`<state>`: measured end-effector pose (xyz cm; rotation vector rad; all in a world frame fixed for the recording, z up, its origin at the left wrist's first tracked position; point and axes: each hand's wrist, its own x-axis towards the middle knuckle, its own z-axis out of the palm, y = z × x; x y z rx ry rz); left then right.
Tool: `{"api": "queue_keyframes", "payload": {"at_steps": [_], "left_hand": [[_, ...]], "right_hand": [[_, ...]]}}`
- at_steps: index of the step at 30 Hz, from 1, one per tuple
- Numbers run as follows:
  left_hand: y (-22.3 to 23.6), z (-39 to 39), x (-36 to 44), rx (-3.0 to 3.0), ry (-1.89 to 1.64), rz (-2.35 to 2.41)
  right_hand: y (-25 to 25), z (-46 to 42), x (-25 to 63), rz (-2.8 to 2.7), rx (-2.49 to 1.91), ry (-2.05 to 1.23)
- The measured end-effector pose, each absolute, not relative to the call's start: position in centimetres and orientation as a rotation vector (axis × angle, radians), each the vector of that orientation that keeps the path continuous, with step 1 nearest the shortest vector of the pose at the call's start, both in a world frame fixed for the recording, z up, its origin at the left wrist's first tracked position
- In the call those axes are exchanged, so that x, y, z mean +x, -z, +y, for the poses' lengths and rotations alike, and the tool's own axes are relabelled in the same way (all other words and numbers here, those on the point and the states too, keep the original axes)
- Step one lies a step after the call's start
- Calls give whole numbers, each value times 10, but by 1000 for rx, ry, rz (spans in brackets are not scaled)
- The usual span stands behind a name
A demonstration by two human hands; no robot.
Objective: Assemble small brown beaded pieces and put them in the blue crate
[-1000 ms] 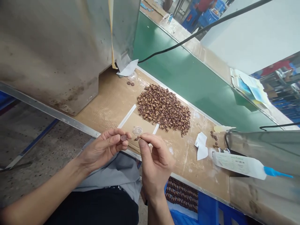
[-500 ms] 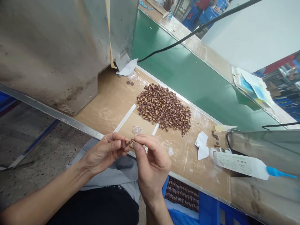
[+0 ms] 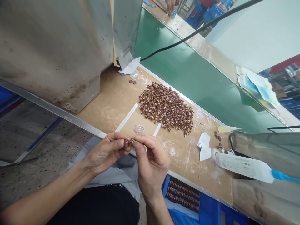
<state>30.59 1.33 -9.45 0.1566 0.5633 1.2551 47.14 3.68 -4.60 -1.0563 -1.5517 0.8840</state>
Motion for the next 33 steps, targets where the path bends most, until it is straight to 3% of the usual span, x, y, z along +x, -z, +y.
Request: {"api": "queue_keyframes", "payload": {"at_steps": [19,33], "left_hand": [[86,9,306,94,-1250,588],[68,9,302,131,-1242,663]], "right_hand": [[56,37,477,-1732,-979,-634],[56,38,480,-1724,-947,-621]]}}
